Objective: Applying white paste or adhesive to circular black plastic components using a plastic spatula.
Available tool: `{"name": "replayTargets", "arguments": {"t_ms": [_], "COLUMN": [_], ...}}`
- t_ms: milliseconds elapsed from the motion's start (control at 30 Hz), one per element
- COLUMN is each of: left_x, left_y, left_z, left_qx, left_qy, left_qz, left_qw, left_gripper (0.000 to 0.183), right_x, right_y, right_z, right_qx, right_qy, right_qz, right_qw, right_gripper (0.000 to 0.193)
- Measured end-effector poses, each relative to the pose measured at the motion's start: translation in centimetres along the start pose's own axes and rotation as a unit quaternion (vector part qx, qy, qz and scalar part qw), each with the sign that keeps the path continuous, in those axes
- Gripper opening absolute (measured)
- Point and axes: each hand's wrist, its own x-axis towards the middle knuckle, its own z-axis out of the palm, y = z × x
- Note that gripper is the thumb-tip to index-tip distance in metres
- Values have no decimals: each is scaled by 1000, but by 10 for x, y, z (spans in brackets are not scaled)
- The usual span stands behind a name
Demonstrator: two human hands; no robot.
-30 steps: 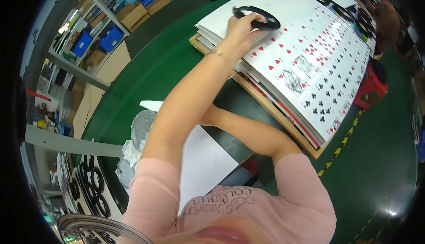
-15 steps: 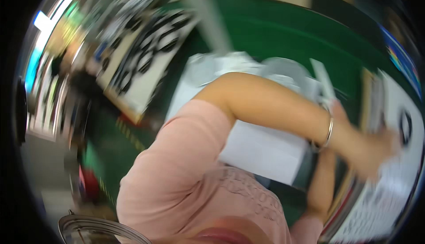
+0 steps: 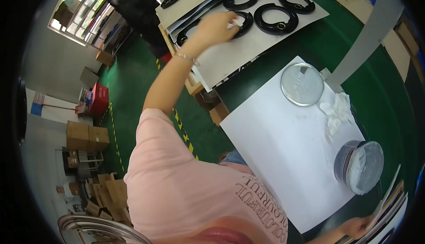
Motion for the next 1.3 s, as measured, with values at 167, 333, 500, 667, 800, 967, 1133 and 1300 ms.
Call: {"name": "replayTargets", "arguments": {"t_ms": [167,333,500,667,800,967,1133,1300], "left_x": [53,76,-1,-58,-95,-97,-105,-107], "left_y": [-49,-87,-11,89,133,147,127,126], "left_z": [26,31,-60,-34,-22,-19,-20,-18], "left_qx": [159,87,-421,-295,-319,-330,-408,-430], "left_qy": [-159,-103,-177,-228,-278,-288,-408,-437], "left_qz": [-65,5,-73,73,156,215,169,139], "left_qw": [972,991,887,925,893,873,799,777], "left_gripper": [35,36,32,29,20,18,35,37], "right_x": [44,70,134,164,169,188,143,136], "right_y": [-52,-41,-146,-193,-199,-232,-182,-149], "right_z": [-7,-31,-30,-35,-46,-74,-40,-39], "right_qx": [41,67,125,1,-42,-137,58,217], "right_qy": [72,-19,-334,-482,-481,-509,-426,-432], "right_qz": [64,92,82,-38,-90,53,219,367], "right_qw": [995,993,931,875,871,848,876,795], "right_gripper": [18,21,32,31,31,35,40,48]}}
